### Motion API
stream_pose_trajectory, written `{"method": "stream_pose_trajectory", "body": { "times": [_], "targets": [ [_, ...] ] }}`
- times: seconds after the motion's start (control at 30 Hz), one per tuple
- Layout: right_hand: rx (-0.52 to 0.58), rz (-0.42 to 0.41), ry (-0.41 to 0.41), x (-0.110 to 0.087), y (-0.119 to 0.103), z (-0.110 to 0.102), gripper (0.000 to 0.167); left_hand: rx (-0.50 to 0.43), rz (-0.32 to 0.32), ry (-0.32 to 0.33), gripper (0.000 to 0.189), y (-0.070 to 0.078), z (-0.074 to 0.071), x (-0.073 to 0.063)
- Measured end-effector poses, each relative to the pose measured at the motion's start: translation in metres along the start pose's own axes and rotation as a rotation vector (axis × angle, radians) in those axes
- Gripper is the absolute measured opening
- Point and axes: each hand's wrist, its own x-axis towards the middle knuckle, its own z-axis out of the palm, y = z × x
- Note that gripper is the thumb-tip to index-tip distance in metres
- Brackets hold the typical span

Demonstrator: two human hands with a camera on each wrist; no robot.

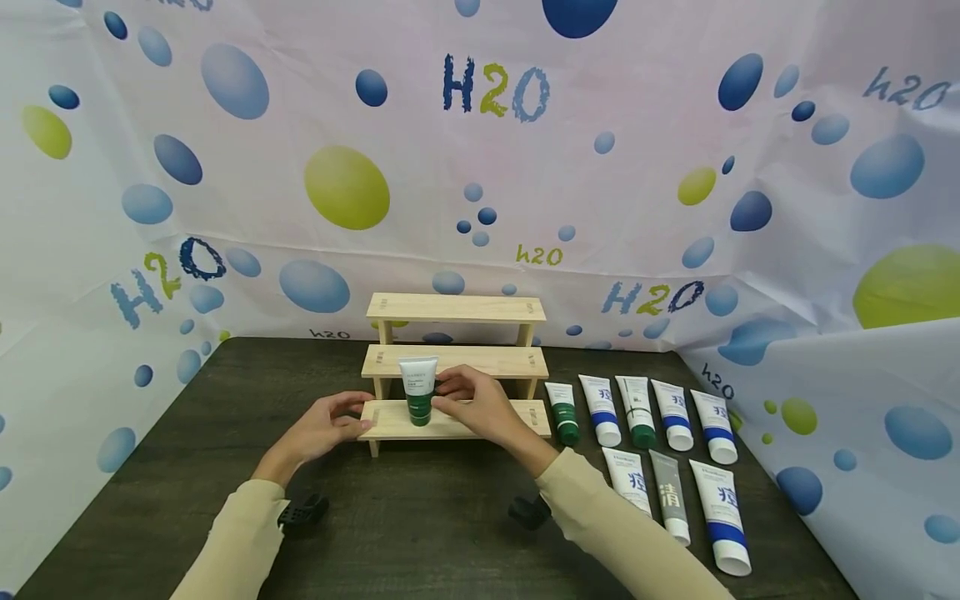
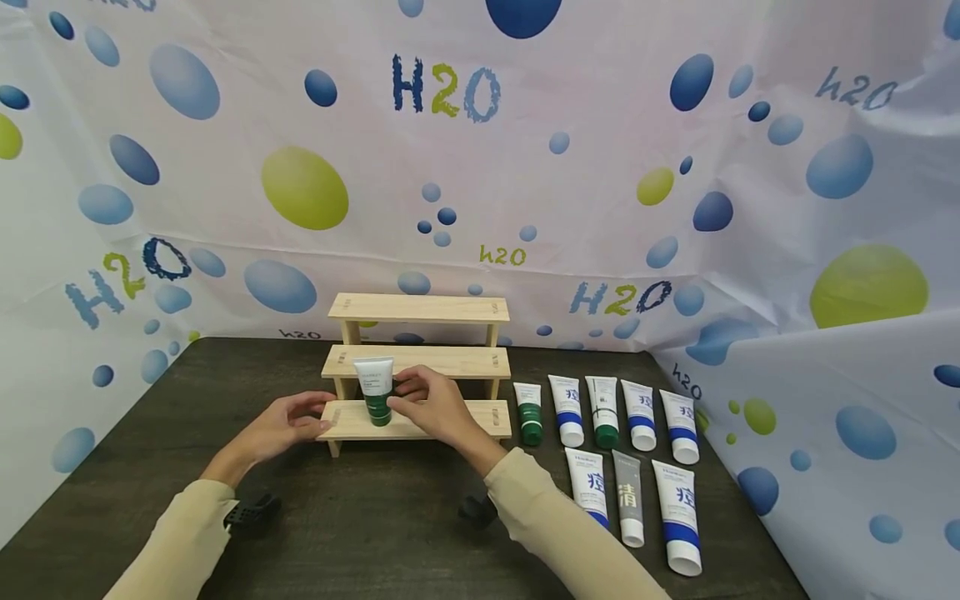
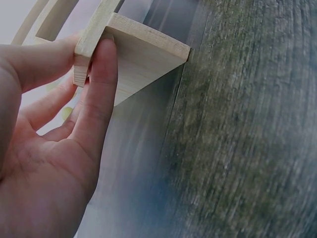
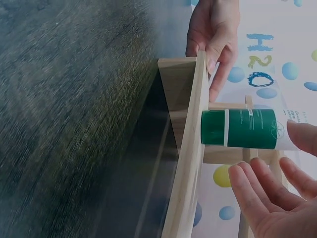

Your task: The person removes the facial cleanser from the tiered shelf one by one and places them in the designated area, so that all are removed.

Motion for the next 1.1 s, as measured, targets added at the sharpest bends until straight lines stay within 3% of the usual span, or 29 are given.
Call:
{"method": "stream_pose_trajectory", "body": {
  "times": [0.53,1.1],
  "targets": [
    [0.007,-0.022,0.039,0.009,-0.002,0.013,0.038,0.016,-0.018,0.012,0.060,0.001,0.000,0.000],
    [-0.008,-0.060,0.117,0.014,0.000,0.020,0.026,0.024,-0.022,0.027,0.060,0.000,0.002,0.000]
  ]
}}
